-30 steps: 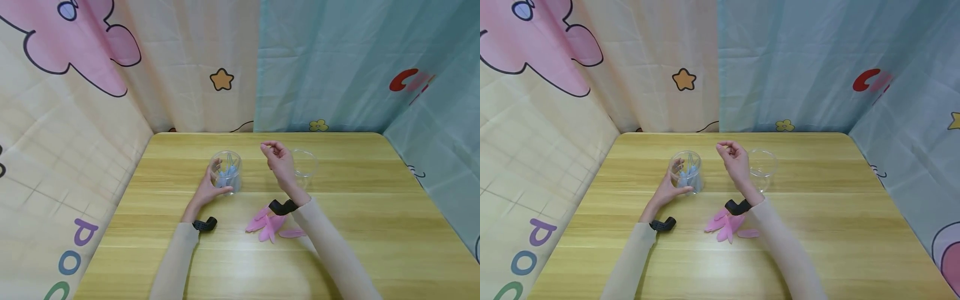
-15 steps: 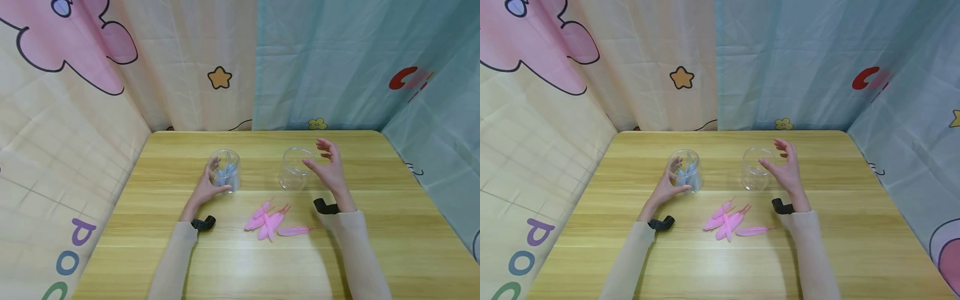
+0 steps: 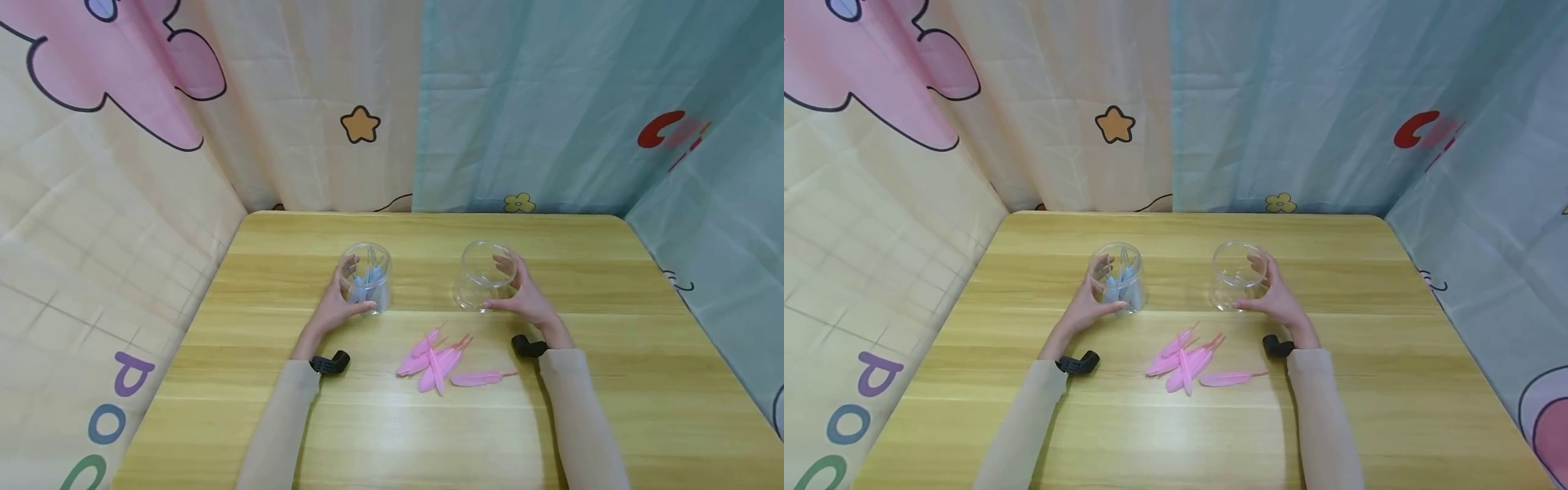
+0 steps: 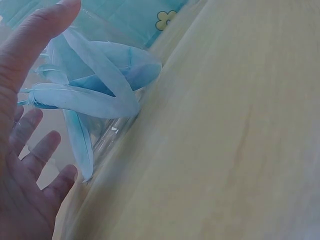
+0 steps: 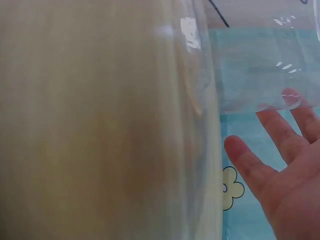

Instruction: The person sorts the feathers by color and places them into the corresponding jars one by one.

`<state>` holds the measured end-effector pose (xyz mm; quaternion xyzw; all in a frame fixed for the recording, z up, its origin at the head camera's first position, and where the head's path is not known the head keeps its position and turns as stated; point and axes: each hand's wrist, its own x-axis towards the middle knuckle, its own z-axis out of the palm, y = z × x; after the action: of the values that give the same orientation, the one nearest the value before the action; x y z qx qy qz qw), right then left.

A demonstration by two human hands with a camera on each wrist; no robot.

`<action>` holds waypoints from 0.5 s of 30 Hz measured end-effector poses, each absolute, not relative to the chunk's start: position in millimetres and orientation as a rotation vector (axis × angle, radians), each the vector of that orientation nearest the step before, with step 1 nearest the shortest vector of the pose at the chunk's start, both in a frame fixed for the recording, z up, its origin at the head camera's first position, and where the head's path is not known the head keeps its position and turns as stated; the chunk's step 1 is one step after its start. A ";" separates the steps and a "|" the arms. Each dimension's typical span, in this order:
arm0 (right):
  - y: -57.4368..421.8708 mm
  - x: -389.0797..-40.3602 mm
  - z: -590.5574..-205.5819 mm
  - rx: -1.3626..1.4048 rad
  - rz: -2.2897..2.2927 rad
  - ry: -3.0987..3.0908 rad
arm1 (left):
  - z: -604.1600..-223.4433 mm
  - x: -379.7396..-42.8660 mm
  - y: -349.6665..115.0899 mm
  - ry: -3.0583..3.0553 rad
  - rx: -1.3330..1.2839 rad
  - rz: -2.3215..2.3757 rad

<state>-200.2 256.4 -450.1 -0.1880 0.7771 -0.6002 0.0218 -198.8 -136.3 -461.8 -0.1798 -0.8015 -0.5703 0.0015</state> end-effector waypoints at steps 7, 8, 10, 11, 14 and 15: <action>249.0 -202.6 -453.6 -0.548 -1.823 2.430 | -459.1 -198.1 -141.5 -2.515 -0.560 -1.814; 248.1 -202.3 -453.7 -0.538 -1.813 2.436 | -459.2 -197.7 -142.3 -2.520 -0.554 -1.816; 247.0 -201.8 -454.6 -0.532 -1.818 2.432 | -459.1 -196.4 -143.1 -2.526 -0.545 -1.826; 248.1 -203.0 -458.9 -0.530 -1.822 2.436 | -459.3 -196.1 -143.5 -2.526 -0.544 -1.838; 248.0 -202.0 -462.3 -0.535 -1.857 2.427 | -458.9 -195.0 -144.9 -2.507 -0.510 -1.897; 248.2 -201.7 -463.6 -0.537 -1.869 2.425 | -458.8 -195.1 -144.9 -2.472 -0.515 -1.924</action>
<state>-201.7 248.2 -463.6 -0.1728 0.7801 -0.6012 0.0164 -195.1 -144.9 -458.8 -0.1621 -0.7787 -0.6059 -0.0163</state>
